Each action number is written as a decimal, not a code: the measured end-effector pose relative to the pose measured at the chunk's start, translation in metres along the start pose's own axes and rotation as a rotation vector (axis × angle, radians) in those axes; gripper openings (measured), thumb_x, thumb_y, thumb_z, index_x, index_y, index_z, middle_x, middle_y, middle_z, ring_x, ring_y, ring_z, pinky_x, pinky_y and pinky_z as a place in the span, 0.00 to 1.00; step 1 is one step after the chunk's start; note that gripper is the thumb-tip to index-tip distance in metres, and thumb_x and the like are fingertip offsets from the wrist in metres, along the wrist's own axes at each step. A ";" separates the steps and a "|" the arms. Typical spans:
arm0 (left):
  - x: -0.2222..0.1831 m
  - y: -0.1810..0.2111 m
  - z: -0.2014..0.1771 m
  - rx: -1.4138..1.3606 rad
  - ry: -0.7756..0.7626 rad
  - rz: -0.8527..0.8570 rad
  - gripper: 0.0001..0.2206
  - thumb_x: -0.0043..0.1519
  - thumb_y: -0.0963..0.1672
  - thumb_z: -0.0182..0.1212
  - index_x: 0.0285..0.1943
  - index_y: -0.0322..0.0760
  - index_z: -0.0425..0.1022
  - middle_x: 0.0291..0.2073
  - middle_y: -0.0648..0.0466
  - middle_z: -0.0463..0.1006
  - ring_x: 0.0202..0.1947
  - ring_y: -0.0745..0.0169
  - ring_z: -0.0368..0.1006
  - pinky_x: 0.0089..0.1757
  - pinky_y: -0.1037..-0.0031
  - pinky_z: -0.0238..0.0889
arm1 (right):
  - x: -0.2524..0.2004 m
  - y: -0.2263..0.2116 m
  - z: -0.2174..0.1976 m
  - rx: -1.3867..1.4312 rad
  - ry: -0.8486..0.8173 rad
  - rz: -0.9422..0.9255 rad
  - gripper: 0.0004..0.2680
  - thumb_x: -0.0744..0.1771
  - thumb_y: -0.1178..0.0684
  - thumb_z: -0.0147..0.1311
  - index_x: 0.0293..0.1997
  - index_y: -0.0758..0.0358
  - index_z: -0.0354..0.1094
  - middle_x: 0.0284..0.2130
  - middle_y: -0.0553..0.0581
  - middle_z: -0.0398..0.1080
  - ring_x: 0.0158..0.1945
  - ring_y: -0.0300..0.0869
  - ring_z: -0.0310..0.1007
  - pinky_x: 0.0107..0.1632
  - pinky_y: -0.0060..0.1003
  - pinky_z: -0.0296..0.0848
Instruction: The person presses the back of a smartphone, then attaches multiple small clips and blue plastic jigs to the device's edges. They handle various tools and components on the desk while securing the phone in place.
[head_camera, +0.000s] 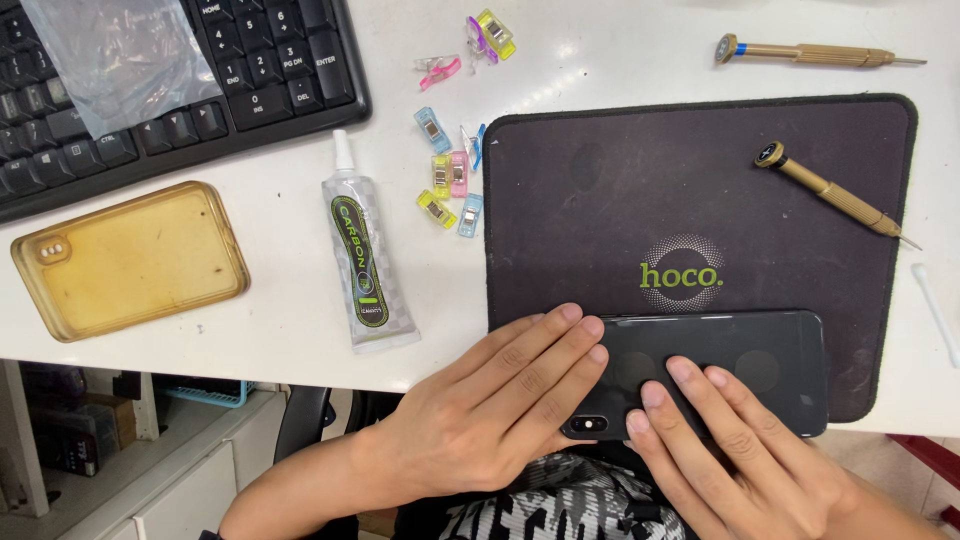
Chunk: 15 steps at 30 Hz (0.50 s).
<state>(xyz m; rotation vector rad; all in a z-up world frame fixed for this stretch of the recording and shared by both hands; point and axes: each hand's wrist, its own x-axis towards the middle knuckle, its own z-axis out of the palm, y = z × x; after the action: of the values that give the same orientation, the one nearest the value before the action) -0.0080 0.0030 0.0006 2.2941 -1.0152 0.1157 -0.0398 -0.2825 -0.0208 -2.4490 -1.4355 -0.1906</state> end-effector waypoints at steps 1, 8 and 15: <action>-0.001 0.000 0.000 0.020 -0.011 0.000 0.25 0.69 0.50 0.61 0.65 0.22 0.71 0.63 0.40 0.74 0.67 0.44 0.71 0.64 0.58 0.67 | 0.000 0.000 0.001 -0.013 -0.016 -0.020 0.12 0.68 0.58 0.46 0.54 0.69 0.73 0.52 0.68 0.73 0.58 0.62 0.72 0.60 0.56 0.71; -0.002 0.000 -0.002 -0.121 -0.052 -0.090 0.28 0.65 0.50 0.67 0.69 0.26 0.69 0.67 0.43 0.71 0.70 0.47 0.68 0.67 0.58 0.63 | -0.003 -0.005 0.007 0.009 -0.054 0.003 0.12 0.66 0.58 0.47 0.53 0.67 0.74 0.53 0.68 0.72 0.57 0.62 0.72 0.59 0.56 0.71; 0.007 0.002 -0.010 -0.286 -0.136 -0.219 0.36 0.55 0.47 0.72 0.72 0.26 0.64 0.71 0.44 0.65 0.68 0.46 0.65 0.63 0.59 0.63 | -0.011 -0.011 0.015 0.036 -0.028 0.083 0.13 0.66 0.57 0.47 0.52 0.65 0.75 0.54 0.67 0.72 0.58 0.61 0.71 0.60 0.56 0.70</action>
<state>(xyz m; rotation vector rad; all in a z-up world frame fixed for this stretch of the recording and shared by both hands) -0.0031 0.0038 0.0120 2.1515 -0.7820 -0.2630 -0.0554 -0.2816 -0.0356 -2.4859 -1.3330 -0.1112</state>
